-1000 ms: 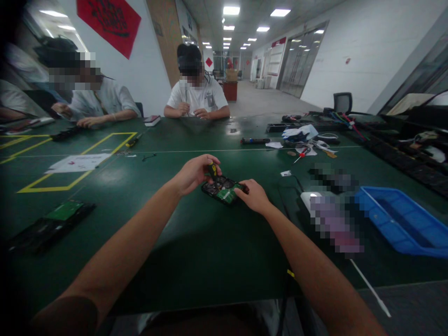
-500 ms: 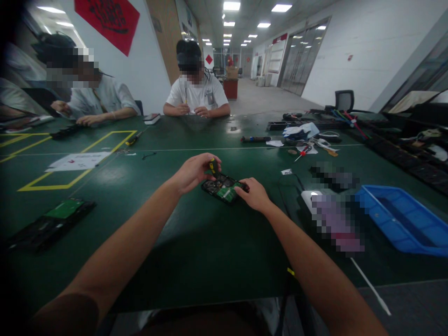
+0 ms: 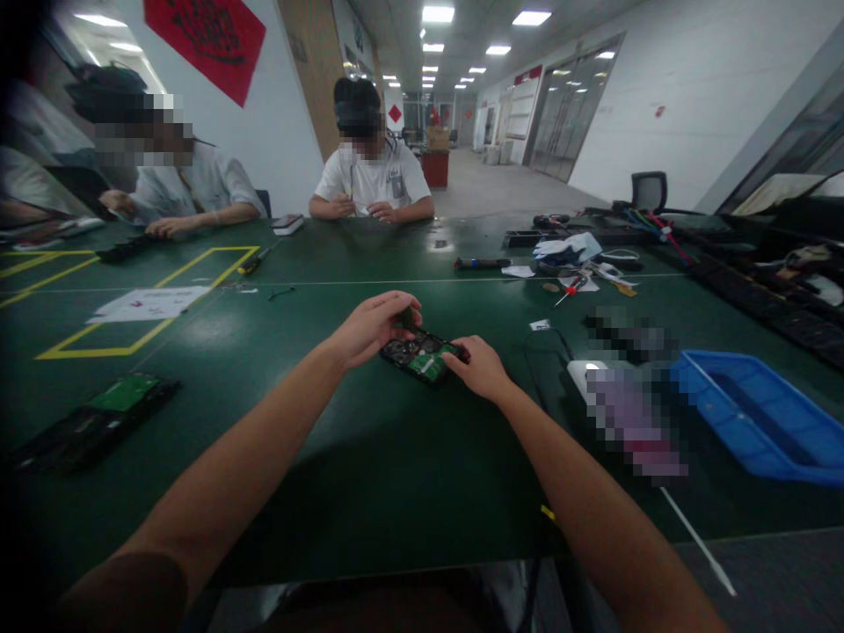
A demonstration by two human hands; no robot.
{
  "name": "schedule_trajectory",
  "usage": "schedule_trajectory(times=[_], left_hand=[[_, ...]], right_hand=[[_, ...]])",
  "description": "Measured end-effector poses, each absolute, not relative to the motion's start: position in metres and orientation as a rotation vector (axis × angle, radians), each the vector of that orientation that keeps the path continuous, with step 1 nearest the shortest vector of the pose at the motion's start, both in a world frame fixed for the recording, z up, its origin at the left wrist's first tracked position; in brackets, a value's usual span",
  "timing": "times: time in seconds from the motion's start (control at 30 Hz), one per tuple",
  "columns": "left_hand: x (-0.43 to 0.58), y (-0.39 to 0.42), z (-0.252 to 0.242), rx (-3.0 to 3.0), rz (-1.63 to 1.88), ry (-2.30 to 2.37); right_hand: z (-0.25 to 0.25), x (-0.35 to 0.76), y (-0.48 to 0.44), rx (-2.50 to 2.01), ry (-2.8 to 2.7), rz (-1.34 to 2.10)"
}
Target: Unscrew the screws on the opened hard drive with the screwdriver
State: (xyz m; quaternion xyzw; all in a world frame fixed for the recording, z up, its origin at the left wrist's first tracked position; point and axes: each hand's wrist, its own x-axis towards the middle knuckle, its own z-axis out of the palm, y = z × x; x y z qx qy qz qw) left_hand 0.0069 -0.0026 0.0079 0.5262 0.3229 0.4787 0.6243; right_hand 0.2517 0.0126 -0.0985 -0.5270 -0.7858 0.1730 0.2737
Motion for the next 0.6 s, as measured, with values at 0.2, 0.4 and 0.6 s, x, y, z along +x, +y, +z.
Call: schedule_trajectory(times=[0.2,0.4,0.6], left_hand=[[0.0047,-0.0042,0.0096,1.249,1.072,0.780],[0.0031,-0.0027,0.0074,1.173,0.987,0.696],[0.0018,0.0008,0.0047,1.155,1.016,0.722]], right_hand=[[-0.1001,0.2522,0.0133,-1.406,-2.112,0.460],[-0.0992,0.2518,0.0122,-1.421,-2.105,0.469],[-0.0989,0.2523,0.0122,-1.410,-2.107,0.482]])
